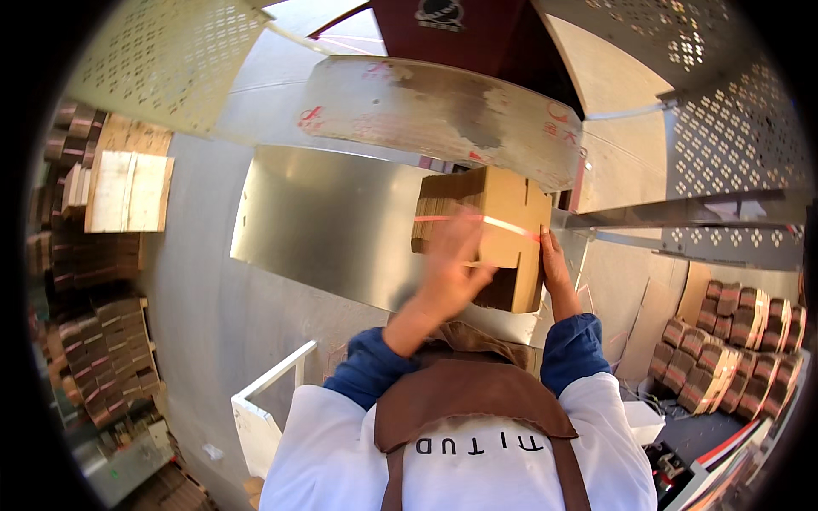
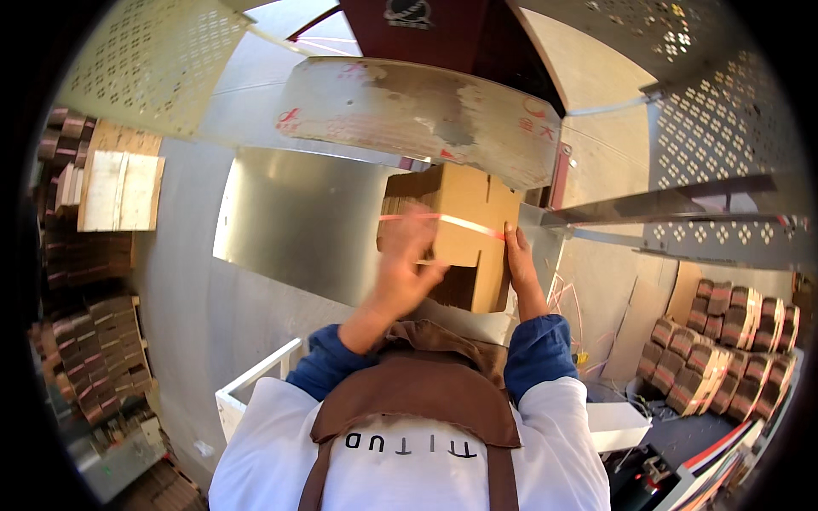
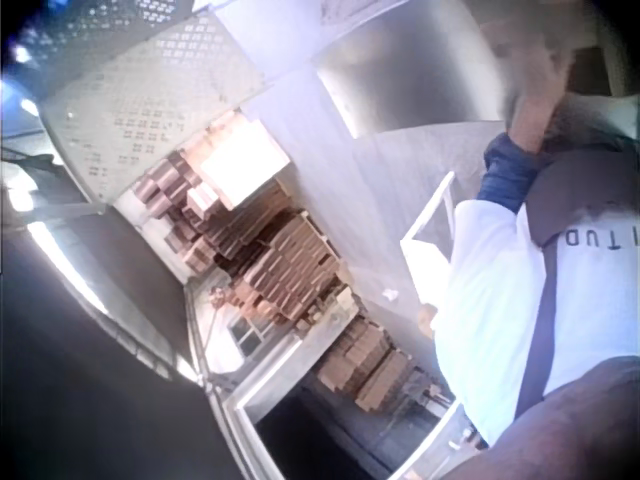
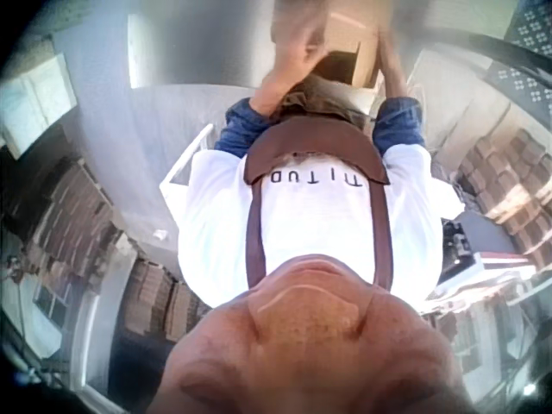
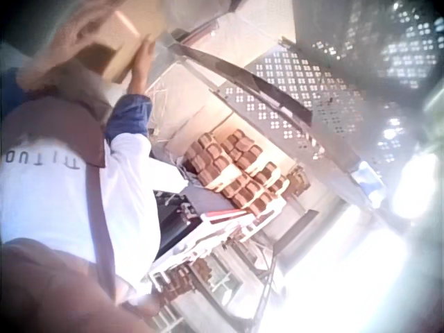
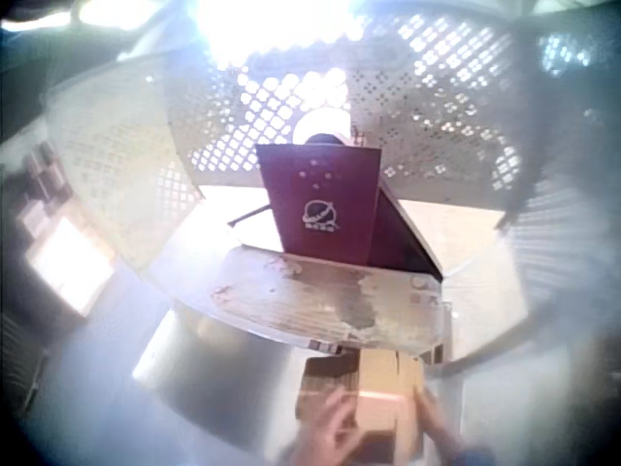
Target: The person gathers stacks of flat cardboard pieces, places them into a strapping machine, and secures them with pink straps. The person then carries the bundled cardboard to a storage area and stacks it with other bundles.
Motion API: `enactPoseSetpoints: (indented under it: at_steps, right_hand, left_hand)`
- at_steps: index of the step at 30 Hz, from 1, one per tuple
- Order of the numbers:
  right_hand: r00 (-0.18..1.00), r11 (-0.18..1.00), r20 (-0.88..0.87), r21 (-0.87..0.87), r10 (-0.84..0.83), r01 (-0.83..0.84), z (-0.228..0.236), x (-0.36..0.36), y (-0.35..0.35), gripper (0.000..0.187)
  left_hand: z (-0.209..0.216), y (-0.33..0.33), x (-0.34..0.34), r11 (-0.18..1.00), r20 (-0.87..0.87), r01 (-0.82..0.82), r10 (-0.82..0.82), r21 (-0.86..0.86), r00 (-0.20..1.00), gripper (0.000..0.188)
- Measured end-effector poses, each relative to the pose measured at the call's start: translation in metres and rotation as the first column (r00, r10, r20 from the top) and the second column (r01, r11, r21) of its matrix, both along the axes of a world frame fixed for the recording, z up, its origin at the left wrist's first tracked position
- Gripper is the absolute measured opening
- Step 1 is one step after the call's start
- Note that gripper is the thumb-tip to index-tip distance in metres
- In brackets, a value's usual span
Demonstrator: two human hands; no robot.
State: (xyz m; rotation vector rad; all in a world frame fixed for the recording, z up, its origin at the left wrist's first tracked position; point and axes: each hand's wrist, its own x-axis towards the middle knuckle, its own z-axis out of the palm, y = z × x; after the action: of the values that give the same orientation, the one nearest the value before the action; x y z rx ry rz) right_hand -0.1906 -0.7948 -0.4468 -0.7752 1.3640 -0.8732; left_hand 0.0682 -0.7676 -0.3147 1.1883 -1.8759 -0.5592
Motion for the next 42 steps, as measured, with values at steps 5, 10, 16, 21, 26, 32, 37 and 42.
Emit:
enactPoseSetpoints:
  at_steps: [5, 10, 16, 21, 26, 32, 37, 42]
  right_hand:
    - [0.984, 0.992, -0.159, 0.094, -0.073, 0.089, 0.002, -0.037, 0.012, 0.060]
    - [0.983, 0.981, -0.032, 0.060, -0.180, 0.182, -0.036, -0.084, 0.028, 0.064]
    - [0.941, 0.943, -0.144, 0.088, -0.307, 0.321, 0.005, -0.096, 0.034, 0.084]
    - [0.932, 0.964, 0.250, 0.109, -0.261, 0.241, -0.033, -0.050, 0.057, 0.070]
    - [0.975, 0.997, 0.219, 0.074, -0.045, 0.029, -0.022, 0.011, 0.054, 0.071]
    - [0.933, 0.949, 0.188, 0.018, 0.305, -0.314, 0.001, 0.194, -0.015, 0.073]
    - [0.803, 0.844, 0.276, -0.065, 0.528, -0.532, 0.032, 0.343, -0.068, 0.070]
    - [0.728, 0.726, -0.023, 0.100, 0.685, -0.680, 0.038, 0.443, -0.052, 0.086]
  left_hand:
    - [-0.110, -0.038, 0.050, 0.740, -0.113, -0.193, 0.342, 0.645, 0.933, 0.081]
    - [-0.124, -0.027, -0.022, 0.576, -0.353, 0.301, -0.022, 0.760, 0.935, 0.096]
    - [-0.125, -0.042, -0.008, 0.612, -0.311, 0.084, 0.275, 0.786, 0.910, 0.096]
    - [-0.145, -0.017, -0.035, 0.582, -0.500, 0.318, 0.179, 0.748, 0.848, 0.098]
    - [-0.129, 0.026, 0.025, 0.742, -0.676, 0.302, 0.265, 0.599, 0.688, 0.095]
    - [-0.108, 0.056, 0.202, 0.651, -0.442, -0.099, 0.611, 0.753, 0.657, 0.098]
    - [-0.030, 0.051, 0.318, 0.715, -0.548, -0.229, 0.668, 0.661, 0.504, 0.083]
    - [-0.138, 0.069, 0.401, 0.547, -0.310, -0.477, 0.816, 0.688, 0.488, 0.074]
